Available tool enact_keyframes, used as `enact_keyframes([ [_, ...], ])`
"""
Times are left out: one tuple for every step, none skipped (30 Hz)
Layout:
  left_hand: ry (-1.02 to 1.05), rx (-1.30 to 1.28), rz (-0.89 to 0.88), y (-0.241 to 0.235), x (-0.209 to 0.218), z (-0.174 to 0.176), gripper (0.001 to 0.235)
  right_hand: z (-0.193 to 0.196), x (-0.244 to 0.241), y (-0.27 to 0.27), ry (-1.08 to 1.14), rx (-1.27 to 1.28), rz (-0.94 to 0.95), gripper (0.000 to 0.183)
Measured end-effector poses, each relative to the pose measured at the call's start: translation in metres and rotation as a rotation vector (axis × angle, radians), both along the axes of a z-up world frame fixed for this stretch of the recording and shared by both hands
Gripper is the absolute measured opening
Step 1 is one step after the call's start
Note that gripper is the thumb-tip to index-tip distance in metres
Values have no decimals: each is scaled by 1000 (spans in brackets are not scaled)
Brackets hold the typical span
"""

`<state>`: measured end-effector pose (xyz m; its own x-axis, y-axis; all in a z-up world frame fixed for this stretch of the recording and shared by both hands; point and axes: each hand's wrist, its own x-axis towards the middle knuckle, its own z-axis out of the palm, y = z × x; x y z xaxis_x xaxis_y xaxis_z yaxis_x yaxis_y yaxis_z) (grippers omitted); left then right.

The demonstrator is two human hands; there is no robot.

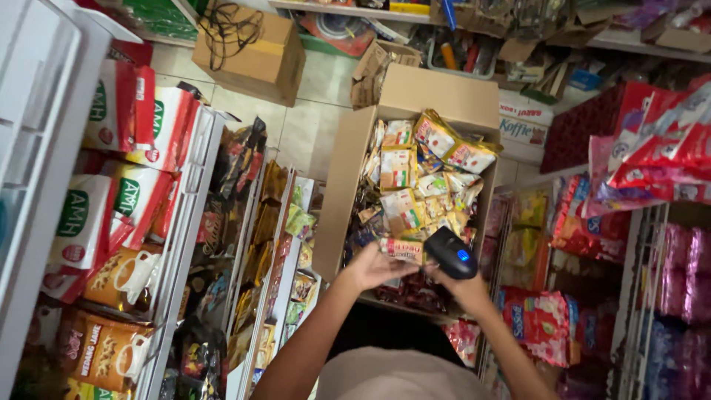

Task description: The person scans sachets of drink mix from a cardboard box using a handheld barcode scanner and then stacks the sachets onto a shelf in a store.

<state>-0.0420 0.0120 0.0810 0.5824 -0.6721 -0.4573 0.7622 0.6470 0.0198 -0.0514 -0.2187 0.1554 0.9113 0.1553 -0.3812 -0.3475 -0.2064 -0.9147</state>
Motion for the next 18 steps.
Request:
enact_keyframes([
  [-147,119,-6,5,0,6,61,2,-2,-7,28,44,-46,32],
  [-295,237,-12,8,1,14,66,4,-3,-13,62,103,-108,28],
  [-293,285,11,8,3,23,67,8,-5,-18,95,162,-171,25],
  [-291,332,34,7,3,32,69,12,-8,-21,128,221,-235,23],
  [-289,379,60,4,4,41,72,17,-9,-22,141,175,-258,23],
  [-383,490,30,2,5,49,73,23,-7,-25,154,130,-281,23],
  [-476,601,2,-1,5,57,73,30,-7,-26,167,85,-300,24],
  [-570,711,-26,-3,5,64,74,37,-10,-26,158,18,-270,23],
  [-644,762,-12,-5,4,71,76,42,-13,-26,150,-48,-237,22],
  [-718,813,1,-9,3,76,78,47,-16,-26,141,-113,-203,22],
  [-793,864,17,-13,2,79,80,51,-18,-25,176,-142,-177,20],
  [-739,840,13,-17,2,81,82,54,-22,-24,211,-170,-151,19],
  [-685,814,7,-21,0,81,85,57,-27,-23,246,-200,-126,17],
  [-632,788,1,-26,-2,79,88,60,-32,-21,208,-210,-96,18],
  [-690,815,26,-30,-3,75,92,63,-38,-17,167,-220,-66,20],
  [-749,841,51,-34,-3,69,96,67,-43,-15,127,-229,-35,23],
  [-808,867,79,-39,-3,64,101,73,-47,-15,113,-316,27,22],
  [-815,832,104,-43,-4,58,101,80,-51,-13,99,-402,89,22],
])
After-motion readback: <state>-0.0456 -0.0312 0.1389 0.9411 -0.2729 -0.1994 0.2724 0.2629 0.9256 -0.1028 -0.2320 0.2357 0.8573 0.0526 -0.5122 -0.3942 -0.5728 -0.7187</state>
